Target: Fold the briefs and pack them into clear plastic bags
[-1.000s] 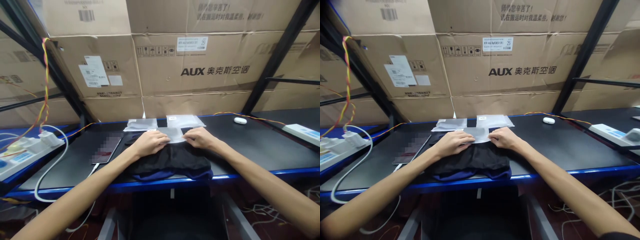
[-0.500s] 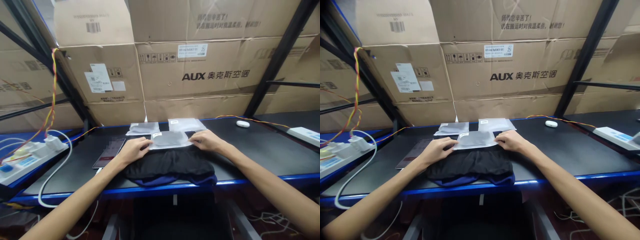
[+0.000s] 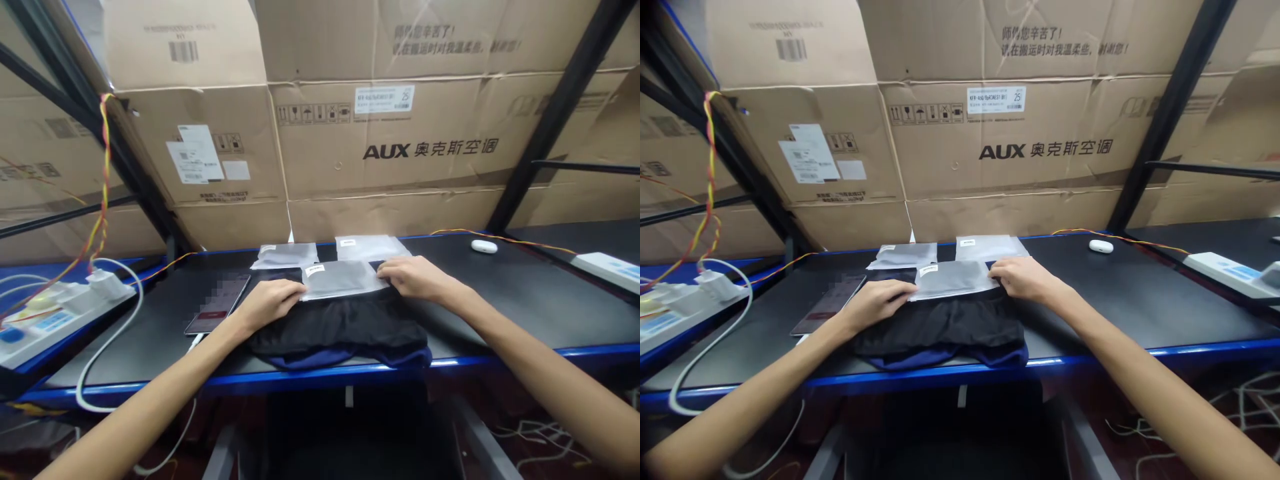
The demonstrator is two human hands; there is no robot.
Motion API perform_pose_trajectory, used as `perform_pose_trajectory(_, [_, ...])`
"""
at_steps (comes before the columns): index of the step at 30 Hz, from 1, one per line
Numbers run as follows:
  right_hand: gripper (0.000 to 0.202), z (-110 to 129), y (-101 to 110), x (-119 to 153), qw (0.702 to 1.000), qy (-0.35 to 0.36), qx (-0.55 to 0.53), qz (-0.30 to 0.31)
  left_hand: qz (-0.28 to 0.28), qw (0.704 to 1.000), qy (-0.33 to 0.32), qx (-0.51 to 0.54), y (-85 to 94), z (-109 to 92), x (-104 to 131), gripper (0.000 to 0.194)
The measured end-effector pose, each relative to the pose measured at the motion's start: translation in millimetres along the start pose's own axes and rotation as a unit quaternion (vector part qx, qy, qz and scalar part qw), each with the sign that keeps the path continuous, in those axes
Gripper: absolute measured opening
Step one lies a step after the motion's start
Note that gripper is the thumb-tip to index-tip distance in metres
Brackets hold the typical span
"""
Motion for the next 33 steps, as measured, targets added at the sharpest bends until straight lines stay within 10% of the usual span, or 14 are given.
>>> perform_pose_trajectory(11, [0.024,125.6,-37.2,-70.8,0.972,0.199,0.120,-0.022,0.006,1.000,0.012,-0.019,-2.1,-6.8,-4.7,0.013])
perform_pose_trajectory(22, [0.023,119.6,-39.7,-64.9,0.958,0.234,0.169,0.007,0.011,1.000,0.009,-0.010,-5.0,-4.3,-6.1,0.024])
perform_pose_trajectory(33, [0.024,61.4,-9.3,-17.1,0.957,0.194,0.196,-0.083,-0.013,0.999,0.045,0.000,1.5,12.5,-11.4,0.026])
Point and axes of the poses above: each hand's wrist, its own x-axis away from the middle knuckle, its own y-axis out of the back of the hand, z = x × y, the point moved 4 cm from there along -x, towards the middle knuckle, and after that the axes turned 10 degrees about -x, right-handed, at the moved point
